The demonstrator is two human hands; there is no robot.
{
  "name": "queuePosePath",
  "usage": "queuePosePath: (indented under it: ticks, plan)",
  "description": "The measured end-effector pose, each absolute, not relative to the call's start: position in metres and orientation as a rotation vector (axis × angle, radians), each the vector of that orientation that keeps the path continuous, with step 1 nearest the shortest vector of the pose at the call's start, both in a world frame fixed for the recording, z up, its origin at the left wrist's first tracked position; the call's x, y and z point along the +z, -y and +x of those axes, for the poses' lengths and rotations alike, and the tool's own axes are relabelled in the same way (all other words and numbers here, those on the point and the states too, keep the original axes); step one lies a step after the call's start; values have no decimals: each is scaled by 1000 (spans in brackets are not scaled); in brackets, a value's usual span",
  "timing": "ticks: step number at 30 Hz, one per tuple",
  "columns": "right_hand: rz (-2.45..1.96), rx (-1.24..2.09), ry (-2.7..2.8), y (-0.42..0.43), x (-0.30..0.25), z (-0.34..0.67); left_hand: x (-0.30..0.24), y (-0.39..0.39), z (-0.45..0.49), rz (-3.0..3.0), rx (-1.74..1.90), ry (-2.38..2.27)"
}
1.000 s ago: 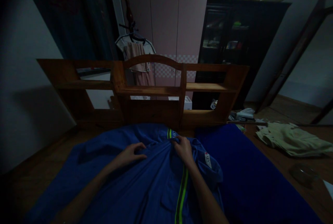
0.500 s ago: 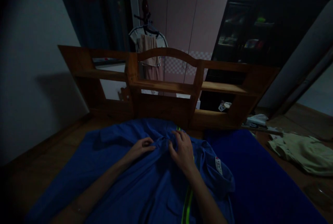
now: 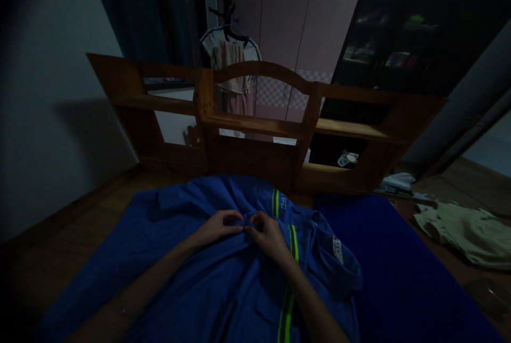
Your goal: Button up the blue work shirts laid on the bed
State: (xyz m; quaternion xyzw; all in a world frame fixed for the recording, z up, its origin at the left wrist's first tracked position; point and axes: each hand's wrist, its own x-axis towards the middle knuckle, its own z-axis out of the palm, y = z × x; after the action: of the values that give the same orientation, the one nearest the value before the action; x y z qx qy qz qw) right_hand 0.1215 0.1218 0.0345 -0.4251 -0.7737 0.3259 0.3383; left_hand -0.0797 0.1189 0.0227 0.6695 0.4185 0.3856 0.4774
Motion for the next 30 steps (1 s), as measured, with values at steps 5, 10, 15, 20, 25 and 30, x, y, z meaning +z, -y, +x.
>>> queuePosePath:
  ticks: [5,10,15,20,25,30]
  plan:
    - [-1063,932,1984,-124,35,124,26,-117,-79,1638,958,-1061]
    - [-1045,1061,1909,-127,35,129,32,-117,-78,1593,944,-1031]
    - [-978,1192,1834,-130,29,130,31,-119,-79,1521,916,-1015]
    - [-959,1161,1805,-129,30,129,36,-116,-79,1534,868,-1006]
    - [-971,1174,1791,-129,33,129,42,-112,-78,1444,851,-991]
    - [-932,1282,1764,-128,34,131,43,-111,-78,1315,846,-957]
